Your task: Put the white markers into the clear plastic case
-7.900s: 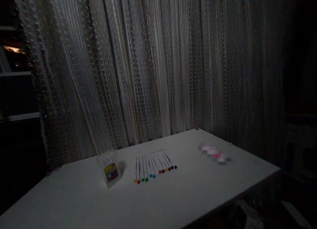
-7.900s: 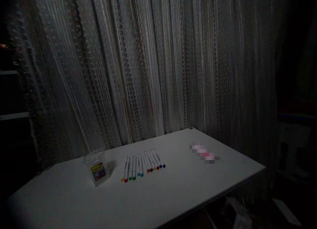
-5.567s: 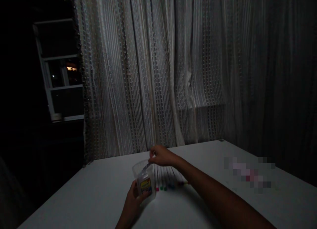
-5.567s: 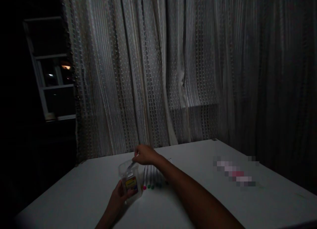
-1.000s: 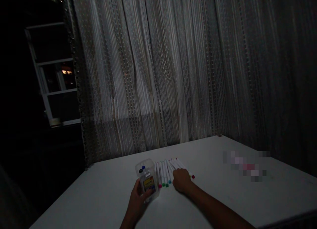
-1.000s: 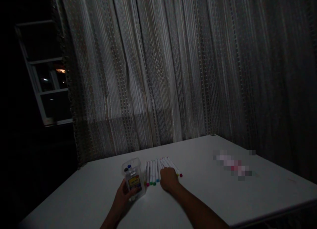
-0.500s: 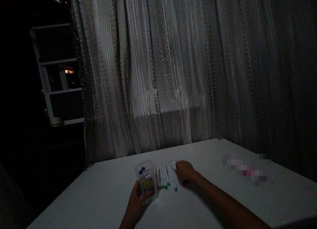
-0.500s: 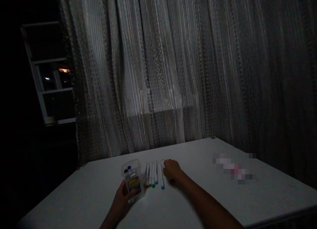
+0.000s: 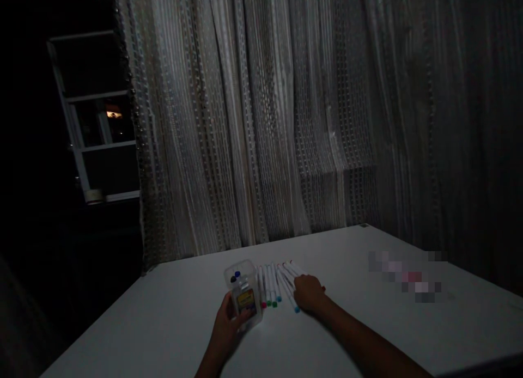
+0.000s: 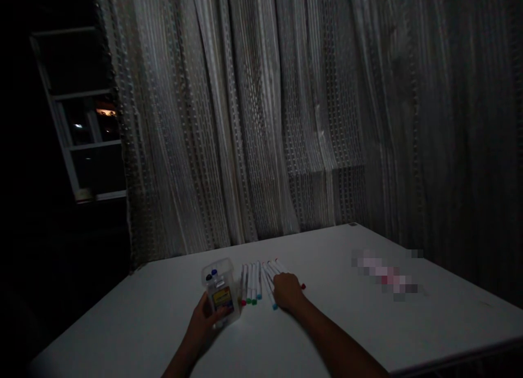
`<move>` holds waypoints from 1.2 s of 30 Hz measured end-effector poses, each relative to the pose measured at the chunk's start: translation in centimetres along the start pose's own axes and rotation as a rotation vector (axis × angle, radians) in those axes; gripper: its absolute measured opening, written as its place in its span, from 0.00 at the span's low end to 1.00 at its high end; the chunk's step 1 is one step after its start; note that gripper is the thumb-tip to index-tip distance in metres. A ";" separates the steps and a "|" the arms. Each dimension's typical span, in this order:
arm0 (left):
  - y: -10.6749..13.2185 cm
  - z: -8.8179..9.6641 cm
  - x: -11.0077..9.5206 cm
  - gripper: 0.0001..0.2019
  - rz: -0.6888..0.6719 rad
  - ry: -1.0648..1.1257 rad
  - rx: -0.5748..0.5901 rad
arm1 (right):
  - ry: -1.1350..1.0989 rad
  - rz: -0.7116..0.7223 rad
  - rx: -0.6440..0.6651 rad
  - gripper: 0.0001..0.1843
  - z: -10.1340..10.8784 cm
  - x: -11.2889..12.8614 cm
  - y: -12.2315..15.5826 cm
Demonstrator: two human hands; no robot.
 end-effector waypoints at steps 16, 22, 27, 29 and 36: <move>0.7 -0.1 -0.6 0.27 -0.006 -0.005 0.009 | -0.504 -0.200 -0.671 0.11 13.7 -2.8 1.1; 1.4 0.2 -1.2 0.27 -0.003 -0.030 -0.014 | -0.589 0.074 -0.588 0.09 20.0 3.0 1.4; 1.5 -0.3 -1.6 0.26 -0.018 -0.029 0.006 | -0.317 0.214 -0.285 0.11 19.2 7.7 0.1; 1.5 -0.5 -1.6 0.26 -0.017 -0.030 0.005 | -0.260 0.276 -0.185 0.13 18.3 9.0 -0.4; 0.9 -0.7 -1.6 0.26 -0.022 -0.006 -0.010 | -0.035 0.486 -0.052 0.17 15.5 11.8 -1.6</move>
Point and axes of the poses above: each hand's wrist, its own y-axis away from the middle knuckle, its own z-axis out of the back of the hand, x = y × z, the point moved 5 cm from there along -y, towards the middle knuckle, and after that the axes turned 13 degrees about y, right-handed, at the moved point
